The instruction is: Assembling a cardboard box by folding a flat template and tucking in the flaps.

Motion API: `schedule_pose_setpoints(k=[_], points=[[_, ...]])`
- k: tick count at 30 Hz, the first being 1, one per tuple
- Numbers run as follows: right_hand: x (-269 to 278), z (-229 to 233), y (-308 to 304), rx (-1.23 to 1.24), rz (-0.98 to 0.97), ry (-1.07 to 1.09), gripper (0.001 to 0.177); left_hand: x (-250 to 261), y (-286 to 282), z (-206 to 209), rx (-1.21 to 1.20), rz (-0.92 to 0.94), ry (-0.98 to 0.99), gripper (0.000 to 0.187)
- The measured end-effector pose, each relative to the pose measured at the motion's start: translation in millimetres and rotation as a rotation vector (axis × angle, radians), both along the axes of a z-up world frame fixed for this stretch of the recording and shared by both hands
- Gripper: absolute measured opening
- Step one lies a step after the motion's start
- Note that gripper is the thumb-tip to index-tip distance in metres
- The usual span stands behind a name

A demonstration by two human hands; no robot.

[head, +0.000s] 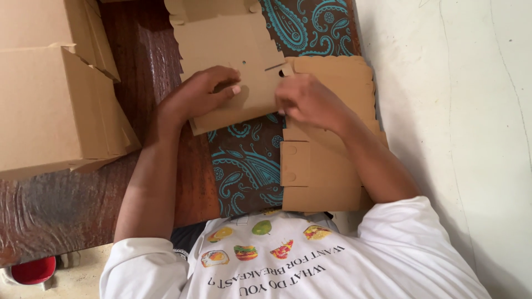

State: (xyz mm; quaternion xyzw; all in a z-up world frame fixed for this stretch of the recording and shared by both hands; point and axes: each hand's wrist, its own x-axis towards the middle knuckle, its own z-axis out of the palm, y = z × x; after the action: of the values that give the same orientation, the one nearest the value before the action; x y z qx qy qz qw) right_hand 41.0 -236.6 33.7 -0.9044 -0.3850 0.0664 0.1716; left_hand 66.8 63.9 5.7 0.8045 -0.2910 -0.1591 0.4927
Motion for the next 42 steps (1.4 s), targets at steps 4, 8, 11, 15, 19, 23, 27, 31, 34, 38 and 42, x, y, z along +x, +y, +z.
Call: schedule_pose_setpoints(k=[4,8,11,15,19,23,27,31,34,38,42], points=[[-28,50,0,-0.08,0.01,0.338,0.013,-5,7,9,-0.047,-0.037,0.211,0.042],[-27,64,-3,0.076,-0.08,0.341,0.01,16,12,-17,-0.23,0.093,0.608,0.051],[-10,67,-2,0.233,-0.188,0.2,0.011,1,14,22,-0.49,0.358,0.542,0.046],[26,54,-4,0.276,-0.296,-0.078,0.024,-7,17,45,-0.556,0.919,0.155,0.069],[59,40,7,0.312,-0.287,-0.139,0.025,5,27,-4,-0.59,0.674,-0.218,0.031],[86,9,19,0.315,-0.238,-0.226,0.031,0,17,-6,-0.212,0.818,-0.274,0.037],[97,-19,30,0.235,-0.321,-0.135,0.036,-2,11,-27,0.06,0.948,-0.238,0.06],[97,-46,41,0.015,-0.27,-0.358,0.053,0,10,-47,0.248,0.877,-0.279,0.081],[88,-57,59,0.107,-0.129,-0.421,0.049,2,10,-56,0.442,0.786,-0.462,0.063],[57,-47,96,-0.086,-0.06,-0.156,0.066,2,9,-64,0.397,0.769,-0.718,0.055],[39,-49,114,-0.031,-0.063,-0.138,0.084,4,9,-70,0.395,0.772,-0.754,0.055]])
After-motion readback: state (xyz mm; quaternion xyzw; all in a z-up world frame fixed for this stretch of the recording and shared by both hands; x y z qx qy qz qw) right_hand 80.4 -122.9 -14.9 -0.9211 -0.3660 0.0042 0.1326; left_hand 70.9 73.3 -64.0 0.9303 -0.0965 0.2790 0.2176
